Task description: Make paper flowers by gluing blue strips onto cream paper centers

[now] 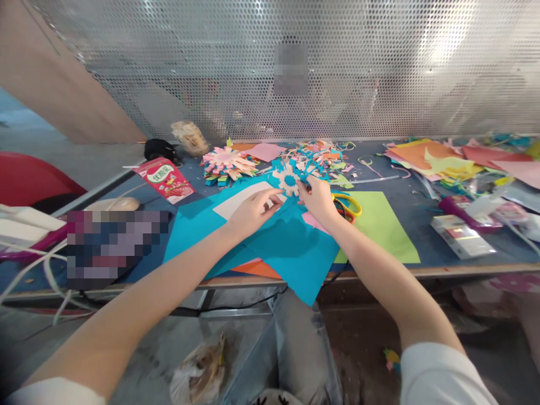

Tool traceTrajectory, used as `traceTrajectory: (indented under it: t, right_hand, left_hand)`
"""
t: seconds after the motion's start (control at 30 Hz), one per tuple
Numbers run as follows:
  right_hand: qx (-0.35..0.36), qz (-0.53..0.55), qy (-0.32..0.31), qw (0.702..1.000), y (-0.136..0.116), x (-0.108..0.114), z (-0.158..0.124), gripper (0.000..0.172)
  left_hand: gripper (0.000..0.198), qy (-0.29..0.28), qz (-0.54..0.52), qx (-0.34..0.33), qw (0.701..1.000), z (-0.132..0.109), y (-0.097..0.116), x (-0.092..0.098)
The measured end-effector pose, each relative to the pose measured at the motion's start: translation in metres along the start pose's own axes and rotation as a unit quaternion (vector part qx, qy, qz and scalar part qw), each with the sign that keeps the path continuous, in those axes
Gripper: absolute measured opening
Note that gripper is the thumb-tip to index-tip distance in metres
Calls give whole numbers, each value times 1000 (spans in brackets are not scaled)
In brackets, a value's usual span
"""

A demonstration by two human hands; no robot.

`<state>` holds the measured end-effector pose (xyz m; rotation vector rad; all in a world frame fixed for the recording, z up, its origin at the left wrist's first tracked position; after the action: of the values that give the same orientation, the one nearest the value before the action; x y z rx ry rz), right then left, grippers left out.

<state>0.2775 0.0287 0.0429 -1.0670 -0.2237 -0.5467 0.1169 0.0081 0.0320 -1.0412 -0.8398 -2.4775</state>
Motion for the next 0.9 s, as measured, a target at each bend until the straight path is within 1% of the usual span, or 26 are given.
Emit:
traceTrajectory:
  t: [0.03,0.07,0.13,0.2,0.3,0.37,0.43,0.47,0.53,0.6,0.63,0.67,0.73,0.8,0.83,0.9]
  right_hand:
    - [24,-23,23,999,-2,6,2,30]
    - [44,-45,41,997,-3,10,5,30]
    - [62,-67,57,994,-4,17,9,29]
    - [64,-62,55,994,-4,21,12,29]
    - [62,-15,61,996,-5,26,13,28]
    - [56,22,78,995,-4,32,13,28]
    - [55,43,97,993,0,37,15,28]
    - [60,46,106,991,2,39,16,28]
    - [75,36,117,990,5,41,18,26]
    - [85,16,111,990,7,41,19,25]
    - [87,7,102,991,8,40,19,25]
    - [87,0,91,992,7,38,18,25]
    - [84,-1,71,994,5,35,16,26]
    - [71,19,58,996,2,32,13,27]
    - [59,39,52,996,1,31,12,28]
    - [23,92,32,995,1,28,11,32]
  left_hand:
    - [26,20,-18,-23,999,0,8,3]
    - [22,26,-32,-49,998,-1,18,3]
    - [16,3,-52,-96,994,0,40,0]
    - [15,-38,-73,-116,990,-1,61,-7]
    - [18,-112,-130,-126,977,-7,94,-17]
    - [23,-176,-172,-166,955,-16,120,-24]
    - [28,-210,-209,-189,936,-24,140,-29]
    - [31,-225,-226,-186,929,-27,146,-31]
    - [34,-251,-250,-157,922,-30,151,-38]
    - [28,-264,-254,-116,923,-32,149,-43]
    - [24,-261,-246,-99,928,-32,146,-44]
    - [21,-249,-234,-86,936,-32,143,-44]
    - [20,-207,-209,-65,953,-30,136,-38]
    - [29,-161,-196,-51,966,-27,128,-28]
    - [33,-151,-196,-43,968,-26,123,-25]
    - [34,-161,-211,-10,964,-23,109,-22]
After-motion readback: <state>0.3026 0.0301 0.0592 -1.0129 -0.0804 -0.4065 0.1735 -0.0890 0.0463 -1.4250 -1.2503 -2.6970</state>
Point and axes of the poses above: each hand's wrist, its own z-axis towards the middle knuckle, its own x-axis out of the back of the hand, y = z × x, the point moved 6 cm from there along z, towards the middle knuckle
